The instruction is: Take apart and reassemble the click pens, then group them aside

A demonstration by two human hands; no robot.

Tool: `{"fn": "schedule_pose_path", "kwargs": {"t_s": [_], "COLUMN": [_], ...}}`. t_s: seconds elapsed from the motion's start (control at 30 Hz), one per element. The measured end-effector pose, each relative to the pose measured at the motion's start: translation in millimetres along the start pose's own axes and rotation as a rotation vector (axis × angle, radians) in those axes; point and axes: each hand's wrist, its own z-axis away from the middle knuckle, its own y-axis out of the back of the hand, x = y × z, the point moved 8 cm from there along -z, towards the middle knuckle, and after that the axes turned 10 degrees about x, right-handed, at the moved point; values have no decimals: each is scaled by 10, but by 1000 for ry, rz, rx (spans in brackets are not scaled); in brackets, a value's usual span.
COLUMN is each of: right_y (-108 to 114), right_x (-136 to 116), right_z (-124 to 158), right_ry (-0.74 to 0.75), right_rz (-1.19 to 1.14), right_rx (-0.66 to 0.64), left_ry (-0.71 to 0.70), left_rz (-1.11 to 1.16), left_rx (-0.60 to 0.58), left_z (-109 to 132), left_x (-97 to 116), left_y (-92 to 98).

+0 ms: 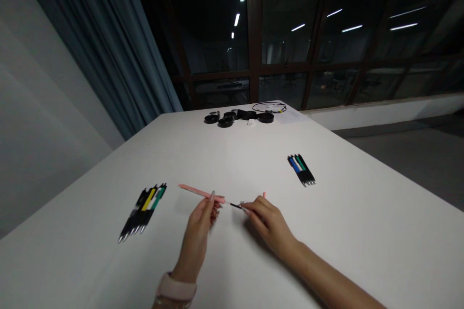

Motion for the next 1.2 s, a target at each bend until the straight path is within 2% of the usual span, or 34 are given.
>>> {"fn": "schedule_pose_path", "kwargs": {"t_s": [0.13, 0.2, 0.33, 0.6, 0.73, 0.9, 1.07, 1.2], "right_y": [18, -16, -54, -113, -177, -226, -168, -107], "right_x": [188, 286, 380, 436, 408, 393, 392, 393], "right_z": [-52, -68, -92, -63, -46, -11, -33, -47], "right_ry": [-282, -433, -589, -675, -669, -666, -703, -679], "right_rz": [-251, -423, -676, -808, -814, -807, -928, -918], "right_rx": [141, 183, 223, 189, 129, 94, 140, 178], "left_ry": [43, 74, 82, 118, 97, 168, 169, 173], "left_rz": [-87, -70, -60, -198, -141, -110, -48, -39], "left_rx": [-182, -233, -322, -328, -333, -319, -288, -263], "left_z": [170, 210, 190, 182, 232, 250, 302, 350], "left_x": [-88, -179, -313, -376, -375, -443, -320, -228], "left_y": [-220, -292, -394, -389, -428, -454, -440, -430]}}
